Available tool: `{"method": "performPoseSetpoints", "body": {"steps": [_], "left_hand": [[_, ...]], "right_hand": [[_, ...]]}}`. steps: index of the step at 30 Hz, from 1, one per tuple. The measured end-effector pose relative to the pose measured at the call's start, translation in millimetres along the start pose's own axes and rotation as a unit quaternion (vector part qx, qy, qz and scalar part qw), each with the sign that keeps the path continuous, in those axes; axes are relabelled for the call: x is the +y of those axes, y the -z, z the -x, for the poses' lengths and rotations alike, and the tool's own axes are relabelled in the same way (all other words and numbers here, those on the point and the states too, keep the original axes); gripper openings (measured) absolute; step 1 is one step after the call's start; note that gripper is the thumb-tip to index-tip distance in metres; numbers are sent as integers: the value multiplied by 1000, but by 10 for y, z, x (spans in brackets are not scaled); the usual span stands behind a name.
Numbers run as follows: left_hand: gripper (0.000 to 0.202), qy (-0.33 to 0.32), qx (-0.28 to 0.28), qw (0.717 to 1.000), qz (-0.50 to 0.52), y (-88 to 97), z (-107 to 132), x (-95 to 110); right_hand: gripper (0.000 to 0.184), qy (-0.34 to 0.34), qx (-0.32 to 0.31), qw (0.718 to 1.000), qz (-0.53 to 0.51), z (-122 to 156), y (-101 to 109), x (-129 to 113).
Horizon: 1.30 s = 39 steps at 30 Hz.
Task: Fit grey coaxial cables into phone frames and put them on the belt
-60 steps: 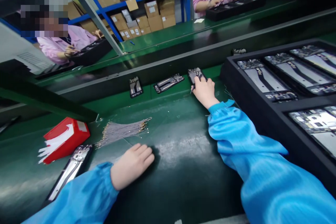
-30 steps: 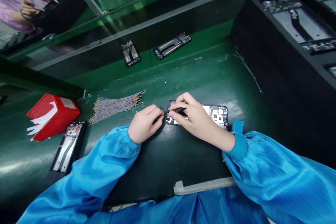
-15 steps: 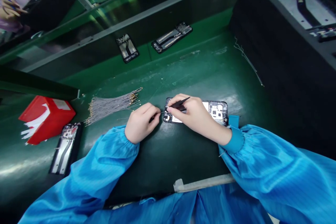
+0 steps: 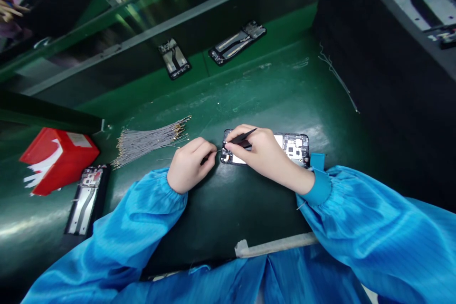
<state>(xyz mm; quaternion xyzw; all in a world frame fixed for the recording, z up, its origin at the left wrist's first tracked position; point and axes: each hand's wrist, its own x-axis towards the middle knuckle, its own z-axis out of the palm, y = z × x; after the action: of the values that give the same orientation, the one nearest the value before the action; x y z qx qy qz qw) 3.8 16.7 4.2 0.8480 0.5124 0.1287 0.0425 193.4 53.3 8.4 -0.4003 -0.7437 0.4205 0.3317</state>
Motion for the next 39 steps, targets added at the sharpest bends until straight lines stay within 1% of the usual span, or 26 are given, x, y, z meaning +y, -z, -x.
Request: {"method": "performPoseSetpoints", "body": {"steps": [5,10,33,36,39], "left_hand": [[19,0,-3,1000,6,-2,-1,-1],[18,14,-4,1000,21,-1,-8,3],[18,13,-3,1000,10,0,-13,13],[18,11,-2,1000,12,4,-13,14],[17,12,-6,1000,14,8,-12,14]], "right_hand": [[6,3,-2,1000,4,-4,0,-5],[7,16,6,1000,0,8,10,11],[7,7,-6,1000,14,-9,11,0],[7,26,-5,999,31,10,2,-3],[8,79,-11,995,62,45,-5,-22]]}}
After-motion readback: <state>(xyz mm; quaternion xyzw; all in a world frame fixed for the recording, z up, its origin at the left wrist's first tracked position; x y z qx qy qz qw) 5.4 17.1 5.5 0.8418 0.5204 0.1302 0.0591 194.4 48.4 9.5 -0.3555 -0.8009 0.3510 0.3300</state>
